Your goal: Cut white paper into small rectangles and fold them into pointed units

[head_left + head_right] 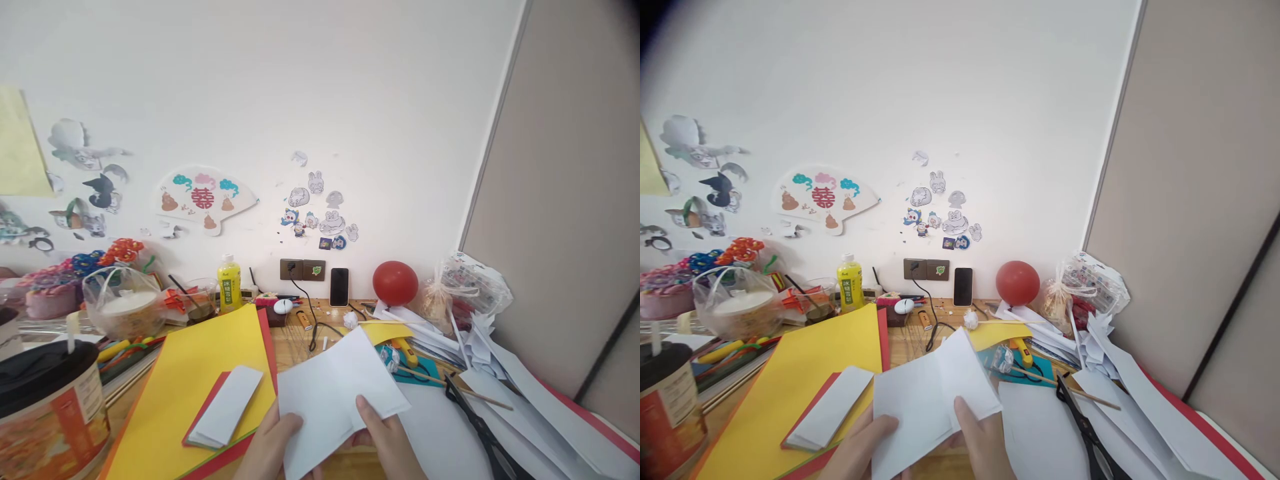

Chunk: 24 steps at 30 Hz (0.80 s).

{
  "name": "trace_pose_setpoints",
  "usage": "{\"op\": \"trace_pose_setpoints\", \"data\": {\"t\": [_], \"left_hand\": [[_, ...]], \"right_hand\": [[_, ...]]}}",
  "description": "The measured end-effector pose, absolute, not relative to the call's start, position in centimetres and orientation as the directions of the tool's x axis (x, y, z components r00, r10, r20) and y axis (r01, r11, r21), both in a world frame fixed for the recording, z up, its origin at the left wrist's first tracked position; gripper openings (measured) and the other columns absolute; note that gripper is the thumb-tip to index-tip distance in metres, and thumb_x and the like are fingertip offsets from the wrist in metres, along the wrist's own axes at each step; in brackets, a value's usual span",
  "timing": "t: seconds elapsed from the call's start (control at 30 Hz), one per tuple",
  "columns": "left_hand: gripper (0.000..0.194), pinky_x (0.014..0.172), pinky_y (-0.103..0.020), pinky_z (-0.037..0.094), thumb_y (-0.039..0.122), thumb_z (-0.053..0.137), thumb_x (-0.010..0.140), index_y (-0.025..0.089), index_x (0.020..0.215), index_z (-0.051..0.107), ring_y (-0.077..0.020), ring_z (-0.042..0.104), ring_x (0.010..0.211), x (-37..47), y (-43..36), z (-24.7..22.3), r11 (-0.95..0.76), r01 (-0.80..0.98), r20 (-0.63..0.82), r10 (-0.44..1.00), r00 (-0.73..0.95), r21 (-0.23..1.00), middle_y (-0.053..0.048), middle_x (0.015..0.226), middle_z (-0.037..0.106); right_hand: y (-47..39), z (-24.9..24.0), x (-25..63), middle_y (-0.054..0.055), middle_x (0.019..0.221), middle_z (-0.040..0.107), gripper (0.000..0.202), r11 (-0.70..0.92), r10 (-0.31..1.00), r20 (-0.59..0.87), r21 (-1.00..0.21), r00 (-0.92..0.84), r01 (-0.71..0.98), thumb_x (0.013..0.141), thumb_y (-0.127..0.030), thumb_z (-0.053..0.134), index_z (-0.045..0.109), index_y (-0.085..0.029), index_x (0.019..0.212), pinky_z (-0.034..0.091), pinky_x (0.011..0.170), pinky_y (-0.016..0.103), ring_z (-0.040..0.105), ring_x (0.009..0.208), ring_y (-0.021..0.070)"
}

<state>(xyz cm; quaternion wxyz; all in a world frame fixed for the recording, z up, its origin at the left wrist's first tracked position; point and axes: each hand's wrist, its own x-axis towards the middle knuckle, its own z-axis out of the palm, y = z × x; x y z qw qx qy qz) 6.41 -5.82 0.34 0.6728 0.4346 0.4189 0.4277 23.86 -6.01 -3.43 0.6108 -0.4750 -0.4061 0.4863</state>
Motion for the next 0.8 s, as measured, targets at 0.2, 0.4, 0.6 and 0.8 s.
{"op": "trace_pose_setpoints", "data": {"t": [0.2,0.4,0.6,0.8], "left_hand": [[0.055,0.041,-0.028,0.046,0.062,0.056,0.077,0.014,0.100,0.044,-0.0219,0.060,0.040,7.0,-6.1,0.7,0.257,-0.147,-0.208,0.936,0.286,0.955,-0.004,0.044,0.063],[0.060,0.040,-0.026,0.044,0.075,0.057,0.066,0.018,0.082,0.050,-0.0179,0.057,0.037,7.1,-5.9,0.9,0.227,-0.078,-0.201,0.947,0.249,0.971,-0.002,0.043,0.062],[0.055,0.045,-0.026,0.045,0.072,0.058,0.069,0.020,0.086,0.055,-0.0181,0.056,0.041,7.1,-6.0,-0.1,0.141,-0.032,-0.133,0.975,0.180,0.989,0.003,0.041,0.059],[0.041,0.044,-0.028,0.045,0.060,0.068,0.067,0.021,0.077,0.061,-0.0216,0.058,0.044,6.6,-5.8,-0.4,0.187,-0.055,-0.175,0.970,0.170,0.981,0.003,0.044,0.058]], "right_hand": [[-6.1,-3.9,24.0,0.011,0.109,0.068,0.075,0.099,0.957,0.035,-0.973,0.289,-0.209,0.066,-0.064,0.066,0.053,-0.019,0.125,0.058,0.068,0.040,0.065,0.094,0.0303],[-6.1,-4.2,24.6,0.009,0.100,0.072,0.066,0.097,0.958,0.057,-0.987,0.279,-0.129,0.065,-0.058,0.070,0.061,-0.019,0.118,0.053,0.084,0.045,0.064,0.098,0.0316],[-6.6,-2.6,25.0,0.010,0.090,0.074,0.057,0.071,0.951,0.035,-0.992,0.308,-0.106,0.063,-0.059,0.072,0.070,-0.018,0.102,0.056,0.073,0.048,0.067,0.085,0.0346],[-6.7,-2.6,25.2,0.009,0.084,0.074,0.056,0.097,0.958,0.068,-0.991,0.279,-0.090,0.063,-0.063,0.069,0.070,-0.020,0.100,0.055,0.078,0.051,0.068,0.083,0.0353]]}}
